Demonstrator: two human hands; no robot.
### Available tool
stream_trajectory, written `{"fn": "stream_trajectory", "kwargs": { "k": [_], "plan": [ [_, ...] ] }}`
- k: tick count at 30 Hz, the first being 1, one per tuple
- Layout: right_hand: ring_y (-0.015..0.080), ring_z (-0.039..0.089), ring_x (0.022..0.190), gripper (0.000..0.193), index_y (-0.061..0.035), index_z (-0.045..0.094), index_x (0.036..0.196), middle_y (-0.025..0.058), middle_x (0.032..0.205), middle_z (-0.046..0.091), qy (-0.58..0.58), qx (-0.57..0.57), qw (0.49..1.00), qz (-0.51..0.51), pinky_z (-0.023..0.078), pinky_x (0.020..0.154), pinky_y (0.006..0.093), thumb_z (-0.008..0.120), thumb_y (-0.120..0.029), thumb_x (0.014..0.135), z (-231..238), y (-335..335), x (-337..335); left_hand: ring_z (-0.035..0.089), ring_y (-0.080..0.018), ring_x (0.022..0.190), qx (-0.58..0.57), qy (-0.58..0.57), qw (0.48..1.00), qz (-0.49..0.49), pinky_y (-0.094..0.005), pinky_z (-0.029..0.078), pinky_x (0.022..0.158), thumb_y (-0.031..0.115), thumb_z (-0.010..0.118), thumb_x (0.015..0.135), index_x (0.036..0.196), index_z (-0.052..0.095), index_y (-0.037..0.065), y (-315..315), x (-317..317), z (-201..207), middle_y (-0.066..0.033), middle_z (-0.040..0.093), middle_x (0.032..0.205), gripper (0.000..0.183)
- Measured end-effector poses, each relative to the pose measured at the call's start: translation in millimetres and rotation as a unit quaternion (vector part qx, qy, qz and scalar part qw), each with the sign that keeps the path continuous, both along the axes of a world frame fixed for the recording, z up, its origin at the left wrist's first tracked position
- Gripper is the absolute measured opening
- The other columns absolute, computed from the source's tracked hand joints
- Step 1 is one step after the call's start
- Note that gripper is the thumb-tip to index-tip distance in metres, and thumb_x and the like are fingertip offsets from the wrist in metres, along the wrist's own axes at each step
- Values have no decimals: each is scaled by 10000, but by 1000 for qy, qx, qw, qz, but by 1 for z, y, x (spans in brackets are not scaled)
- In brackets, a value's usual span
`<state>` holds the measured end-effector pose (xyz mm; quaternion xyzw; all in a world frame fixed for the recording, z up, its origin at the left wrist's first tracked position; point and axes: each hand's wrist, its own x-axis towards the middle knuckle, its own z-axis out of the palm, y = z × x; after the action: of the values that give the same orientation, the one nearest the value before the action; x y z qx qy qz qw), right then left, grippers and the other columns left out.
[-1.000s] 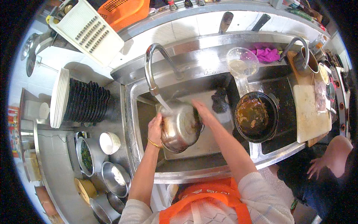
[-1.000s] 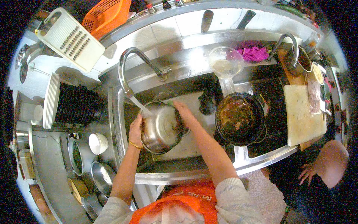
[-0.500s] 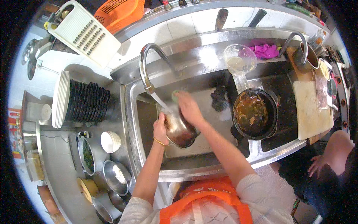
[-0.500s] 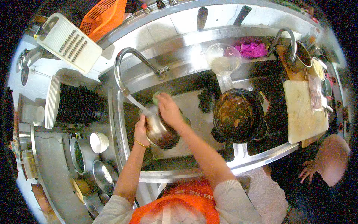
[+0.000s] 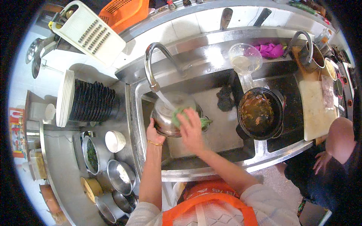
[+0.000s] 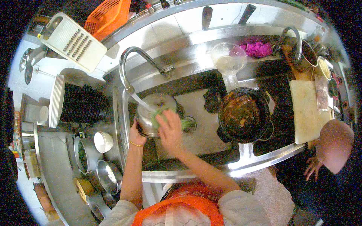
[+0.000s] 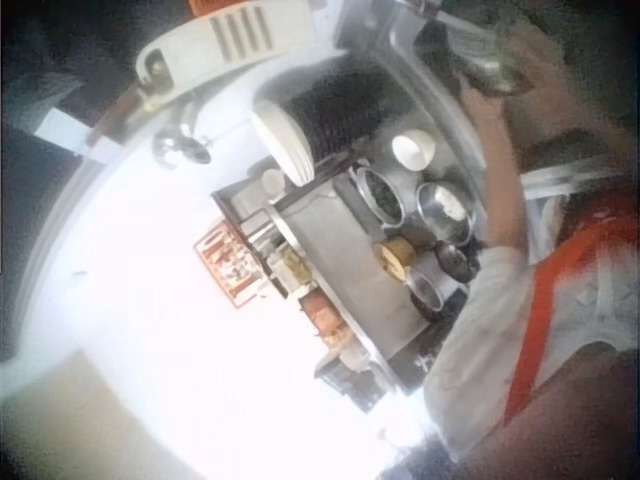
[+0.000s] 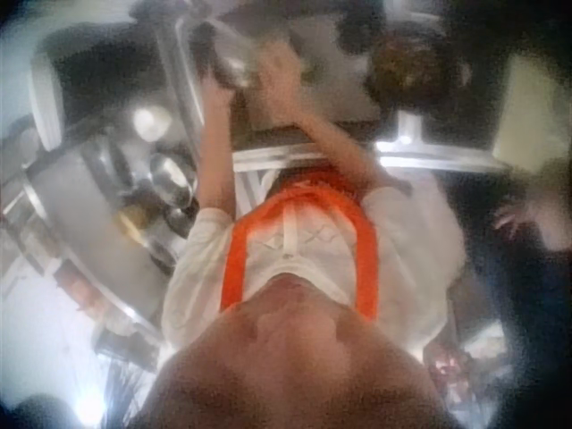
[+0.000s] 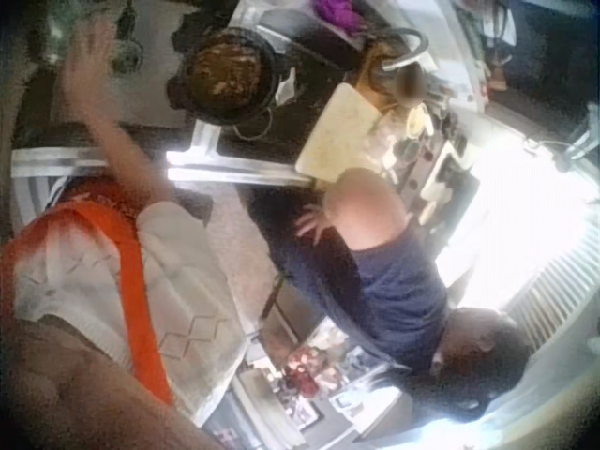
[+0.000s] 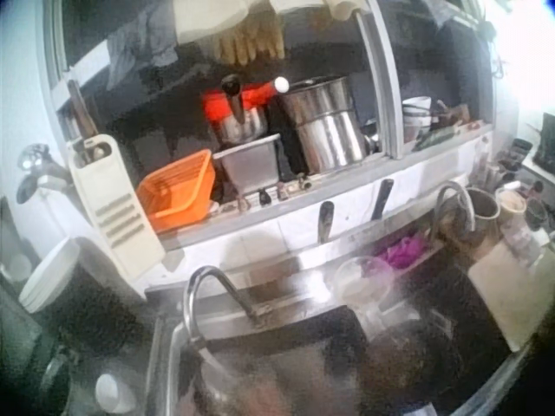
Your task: The person washes several dishes in a commercial kitchen sink using a green sponge and running water. They scrub and rinse white plates, a black bowl, and a metal bowl, then place the cleaned items on a nearby rack. Another person is visible in the background preparing food.
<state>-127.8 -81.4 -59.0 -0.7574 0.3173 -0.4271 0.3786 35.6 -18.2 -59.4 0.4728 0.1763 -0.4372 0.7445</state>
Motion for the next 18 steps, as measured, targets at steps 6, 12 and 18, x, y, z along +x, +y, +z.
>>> {"fn": "stream_trajectory", "kwargs": {
  "k": [6, 12, 18],
  "plan": [
    [304, 458, 1100, 351, 8, 518, 1114, 188, 1138, 514, -59, 415, 905, 76, 348, 930, 366, 386, -223, 884, -47, -80, 18, 455, -255, 1119, 21, -55, 997, -48, -418, 350, 967, 349, 371, 929, 1185, 463, 29, 21, -6, 4, -92, 481, 1230, 420],
    [361, 496, 1030, 388, 15, 522, 1118, 232, 1103, 530, 63, 422, 904, -39, 377, 905, 391, 329, -232, 889, -75, -69, 36, 475, -250, 1093, 76, -108, 991, 26, -404, 372, 941, 368, 393, 919, 1181, 468, 14, 11, -2, -6, -96, 499, 1199, 446],
    [368, 489, 1004, 367, 0, 469, 1168, 217, 1077, 518, -3, 193, 977, -93, 369, 900, 406, 472, -41, 803, -88, -9, -14, 474, -251, 1097, 134, -105, 982, 79, -422, 363, 947, 348, 349, 931, 1202, 439, 12, -6, 14, -24, -85, 491, 1210, 440]
  ]
}}
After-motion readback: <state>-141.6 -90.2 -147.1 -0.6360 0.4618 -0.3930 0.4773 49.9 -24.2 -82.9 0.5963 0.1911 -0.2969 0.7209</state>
